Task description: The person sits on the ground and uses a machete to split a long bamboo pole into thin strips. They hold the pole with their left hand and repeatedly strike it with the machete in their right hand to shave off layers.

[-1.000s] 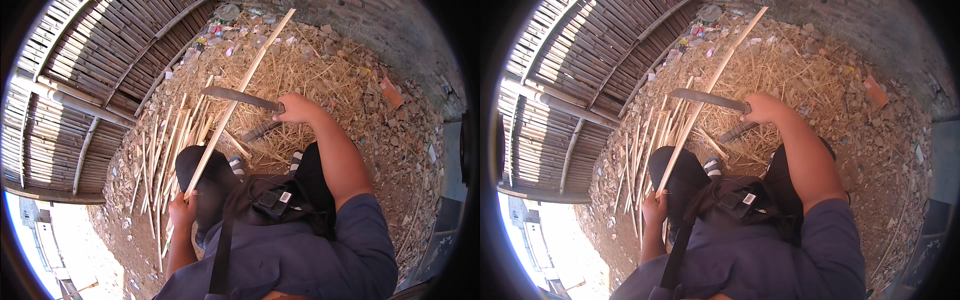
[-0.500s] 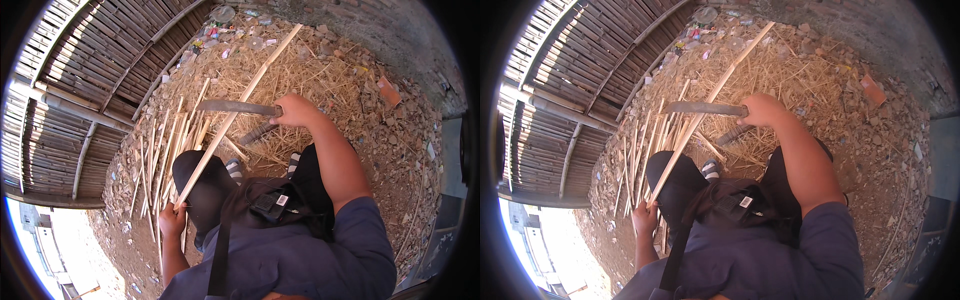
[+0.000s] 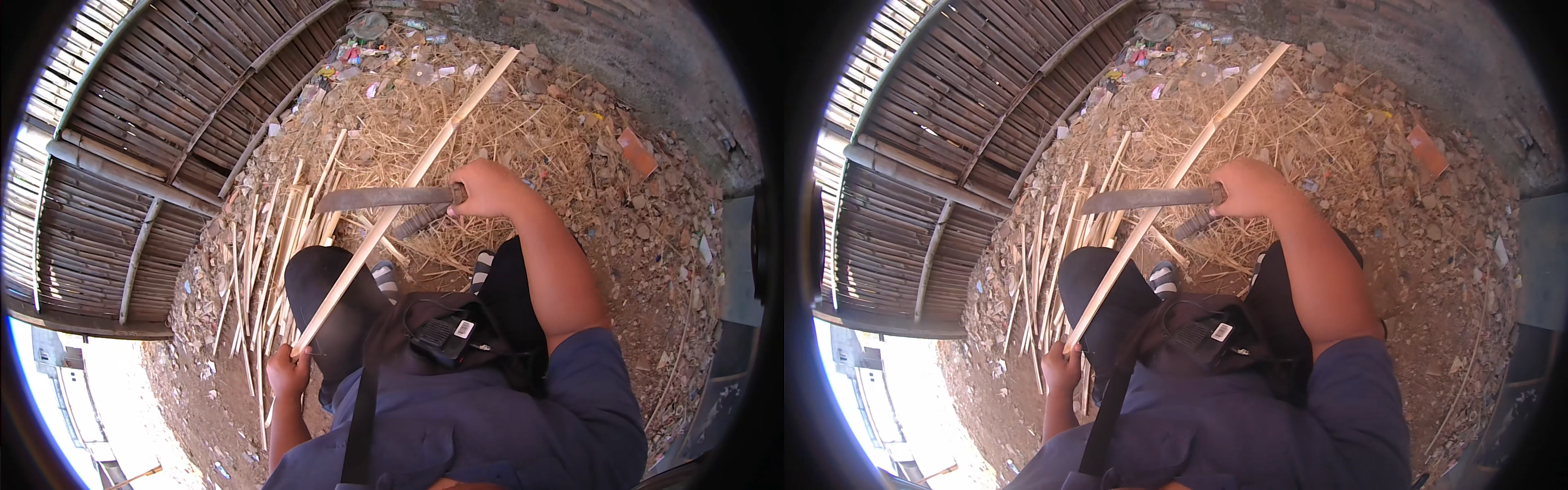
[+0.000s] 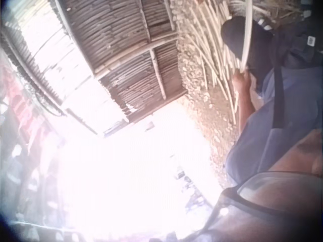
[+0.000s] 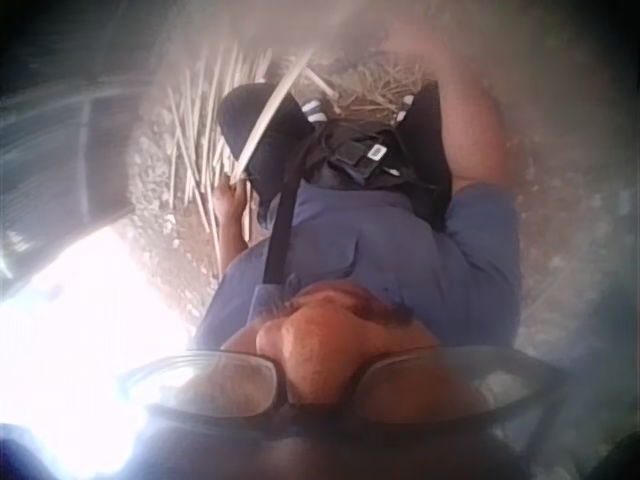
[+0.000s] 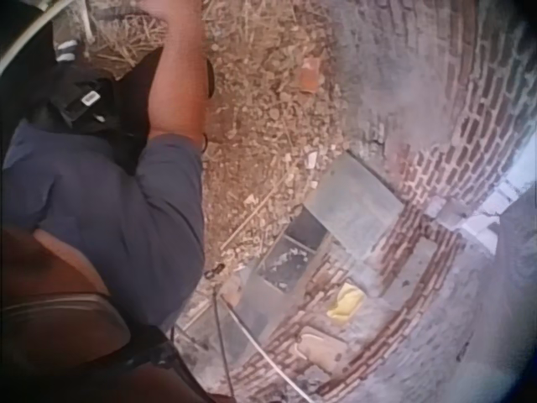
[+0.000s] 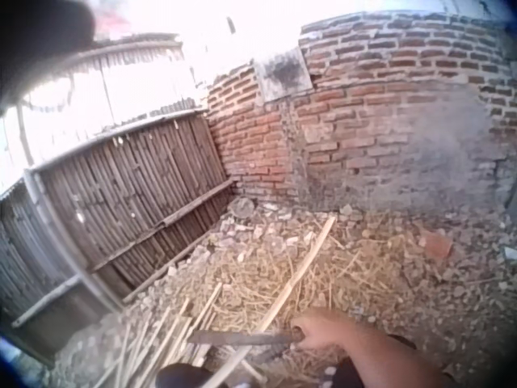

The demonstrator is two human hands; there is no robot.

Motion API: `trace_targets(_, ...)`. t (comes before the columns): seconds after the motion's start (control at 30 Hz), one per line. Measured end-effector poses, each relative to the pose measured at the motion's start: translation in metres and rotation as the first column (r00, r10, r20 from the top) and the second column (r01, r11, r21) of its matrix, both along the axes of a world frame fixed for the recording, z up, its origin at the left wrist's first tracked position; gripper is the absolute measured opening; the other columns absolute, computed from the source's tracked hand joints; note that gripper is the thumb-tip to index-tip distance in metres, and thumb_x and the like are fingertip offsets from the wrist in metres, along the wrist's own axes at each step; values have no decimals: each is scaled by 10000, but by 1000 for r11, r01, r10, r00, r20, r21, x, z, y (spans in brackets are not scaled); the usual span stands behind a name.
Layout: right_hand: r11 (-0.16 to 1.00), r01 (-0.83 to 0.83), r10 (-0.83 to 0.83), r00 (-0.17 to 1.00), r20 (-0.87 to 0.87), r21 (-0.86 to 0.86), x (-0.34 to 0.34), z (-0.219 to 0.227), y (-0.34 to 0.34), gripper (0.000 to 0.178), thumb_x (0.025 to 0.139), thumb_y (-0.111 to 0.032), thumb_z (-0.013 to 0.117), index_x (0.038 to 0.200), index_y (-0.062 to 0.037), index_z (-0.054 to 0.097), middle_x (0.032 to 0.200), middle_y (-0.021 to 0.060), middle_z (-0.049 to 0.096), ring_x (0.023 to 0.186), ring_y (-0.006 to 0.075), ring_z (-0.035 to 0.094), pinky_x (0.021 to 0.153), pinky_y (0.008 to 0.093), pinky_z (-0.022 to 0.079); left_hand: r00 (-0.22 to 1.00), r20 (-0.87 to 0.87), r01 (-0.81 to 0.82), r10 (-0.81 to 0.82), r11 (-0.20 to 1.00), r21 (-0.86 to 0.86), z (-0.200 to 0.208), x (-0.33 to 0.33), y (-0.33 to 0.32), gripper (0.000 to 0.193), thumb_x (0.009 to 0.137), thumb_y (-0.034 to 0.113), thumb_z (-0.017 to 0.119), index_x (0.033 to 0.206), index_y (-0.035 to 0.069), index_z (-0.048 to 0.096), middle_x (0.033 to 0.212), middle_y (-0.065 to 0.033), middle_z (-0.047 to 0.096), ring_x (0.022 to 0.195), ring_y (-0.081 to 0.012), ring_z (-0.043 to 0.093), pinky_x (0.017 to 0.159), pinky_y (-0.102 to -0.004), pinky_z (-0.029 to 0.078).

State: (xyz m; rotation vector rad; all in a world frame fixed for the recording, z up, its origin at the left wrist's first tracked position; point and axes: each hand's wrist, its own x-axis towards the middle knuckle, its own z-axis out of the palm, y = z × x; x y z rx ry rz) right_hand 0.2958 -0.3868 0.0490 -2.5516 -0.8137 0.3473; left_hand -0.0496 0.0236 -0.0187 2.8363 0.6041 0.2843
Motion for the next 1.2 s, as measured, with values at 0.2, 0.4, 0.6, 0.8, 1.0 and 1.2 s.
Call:
trace_targets(0.2,912,388,-385,922,-49,136,15,8,-35,311,792,-324,798,908,-48,715,808,160,703,794,316,707,733,433,539,1000,-13,-14,13,1000,-25,-7,-21,11,380,864,341,768,773,37,559,607,-185,596,573,-412,614,535,-491,458)
trace_targets(0.4,997,-15,6,993,116,76,-5,-3,2,305,766,-336,820,888,-77,713,783,153,680,771,367,674,693,453,512,1000,-8,0,1,999,54,-20,-26,22,364,854,333,775,782,40,573,600,-180,601,567,-407,621,527,-486,461)
trace_targets(0.6,930,320,-308,947,-92,181,28,-13,-39,329,795,-318,833,914,-37,708,726,106,659,703,249,667,678,415,506,1000,23,-14,13,999,29,-21,-53,39,347,843,288,777,747,30,565,585,-176,594,536,-400,608,504,-480,457)
trace_targets(0.8,848,439,-421,898,-125,298,31,-17,-48,364,796,-337,831,927,-20,710,780,119,677,724,238,650,687,386,494,994,95,57,-58,998,16,-34,-55,48,349,855,299,764,768,29,559,572,-175,576,518,-402,594,489,-469,447)
trace_targets(1.0,930,322,-309,946,-97,180,17,6,-36,375,819,-327,833,920,2,685,701,75,597,657,184,551,642,358,454,998,53,-30,33,998,-56,-33,-48,44,351,848,308,767,760,36,563,609,-192,603,572,-413,624,516,-474,461)
trace_targets(1.2,842,482,-478,875,-81,243,17,7,-54,436,826,-347,828,1064,-3,703,787,111,673,712,179,629,662,356,485,962,47,-252,268,943,-220,-57,-53,67,421,942,367,684,758,13,551,583,-184,540,533,-352,539,539,-478,414)
